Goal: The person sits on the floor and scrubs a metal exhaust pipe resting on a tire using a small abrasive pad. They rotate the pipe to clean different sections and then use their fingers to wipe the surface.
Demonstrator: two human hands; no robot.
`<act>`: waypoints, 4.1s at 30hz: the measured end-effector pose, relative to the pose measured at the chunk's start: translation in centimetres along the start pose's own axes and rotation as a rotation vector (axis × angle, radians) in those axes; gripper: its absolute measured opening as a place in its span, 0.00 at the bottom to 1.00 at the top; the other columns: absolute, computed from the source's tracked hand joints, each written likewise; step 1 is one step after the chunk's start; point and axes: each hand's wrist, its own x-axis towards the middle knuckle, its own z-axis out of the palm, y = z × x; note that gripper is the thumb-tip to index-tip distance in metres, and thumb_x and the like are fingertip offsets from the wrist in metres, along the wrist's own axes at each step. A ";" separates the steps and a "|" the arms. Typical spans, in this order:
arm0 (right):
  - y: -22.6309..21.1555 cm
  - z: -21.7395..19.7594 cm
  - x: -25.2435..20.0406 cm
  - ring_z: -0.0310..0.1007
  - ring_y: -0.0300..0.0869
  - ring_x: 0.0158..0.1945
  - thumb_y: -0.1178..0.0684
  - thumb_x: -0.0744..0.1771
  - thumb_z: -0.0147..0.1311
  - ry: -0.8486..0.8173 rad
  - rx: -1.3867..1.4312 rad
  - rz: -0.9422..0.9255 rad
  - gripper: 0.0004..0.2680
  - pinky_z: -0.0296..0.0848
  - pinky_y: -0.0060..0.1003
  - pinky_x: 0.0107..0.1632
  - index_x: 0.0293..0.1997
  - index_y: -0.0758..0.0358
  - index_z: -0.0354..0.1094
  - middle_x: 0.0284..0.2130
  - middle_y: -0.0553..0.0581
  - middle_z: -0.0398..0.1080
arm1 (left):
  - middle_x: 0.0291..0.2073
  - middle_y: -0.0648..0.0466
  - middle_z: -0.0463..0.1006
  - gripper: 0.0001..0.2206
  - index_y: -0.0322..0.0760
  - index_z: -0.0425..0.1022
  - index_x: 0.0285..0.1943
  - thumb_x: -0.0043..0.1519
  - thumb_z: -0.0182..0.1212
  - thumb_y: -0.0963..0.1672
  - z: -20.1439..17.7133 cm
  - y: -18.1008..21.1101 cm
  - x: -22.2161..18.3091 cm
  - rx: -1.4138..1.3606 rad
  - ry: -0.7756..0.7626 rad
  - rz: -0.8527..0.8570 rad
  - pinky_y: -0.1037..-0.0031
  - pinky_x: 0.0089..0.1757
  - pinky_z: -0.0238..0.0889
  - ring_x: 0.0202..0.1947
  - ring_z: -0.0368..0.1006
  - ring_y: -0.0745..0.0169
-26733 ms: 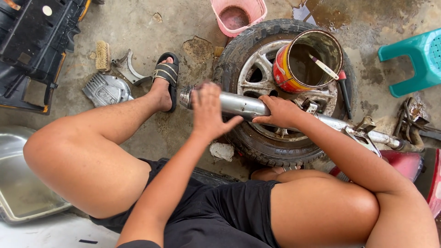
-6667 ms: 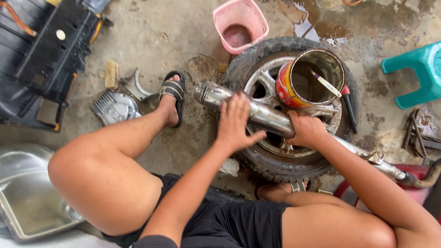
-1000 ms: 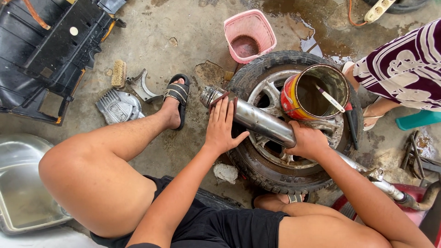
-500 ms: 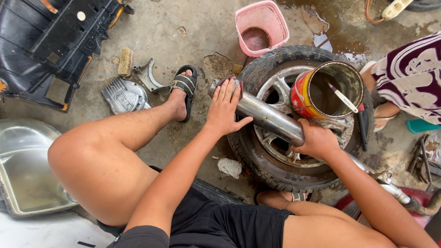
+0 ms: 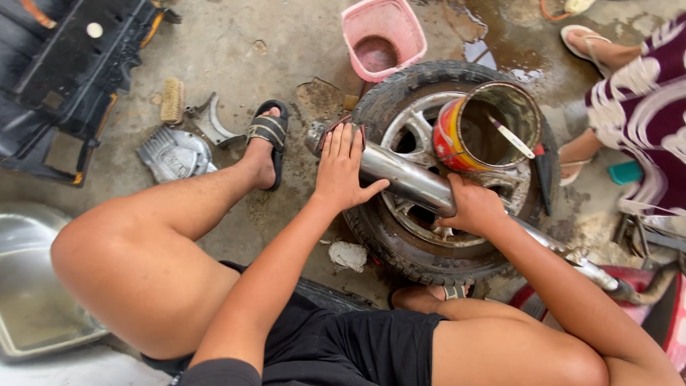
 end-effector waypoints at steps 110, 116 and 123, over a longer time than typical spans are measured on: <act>-2.6 0.0 1.8 0.63 0.60 0.64 0.27 0.65 0.54 0.008 0.199 -0.138 0.35 0.60 0.64 0.65 0.75 0.55 0.46 0.60 0.66 0.63 | 0.62 0.35 0.69 0.42 0.25 0.65 0.67 0.58 0.58 0.63 0.8 0.6 -2.0 -0.051 0.173 0.078 0.53 0.67 0.48 0.67 0.61 0.38; -2.3 0.7 2.1 0.63 0.60 0.63 0.32 0.65 0.56 0.019 0.171 -0.165 0.33 0.63 0.64 0.63 0.75 0.55 0.44 0.59 0.65 0.63 | 0.70 0.33 0.60 0.49 0.25 0.57 0.73 0.57 0.48 0.67 2.0 7.7 -2.8 -0.081 -0.087 0.189 0.54 0.71 0.38 0.74 0.51 0.38; -2.6 0.0 2.2 0.64 0.58 0.64 0.26 0.64 0.54 0.012 0.174 -0.146 0.34 0.63 0.60 0.64 0.75 0.53 0.46 0.59 0.64 0.64 | 0.60 0.35 0.71 0.44 0.22 0.69 0.62 0.58 0.53 0.66 -0.6 -0.7 -2.7 -0.013 0.208 -0.027 0.53 0.66 0.48 0.66 0.63 0.38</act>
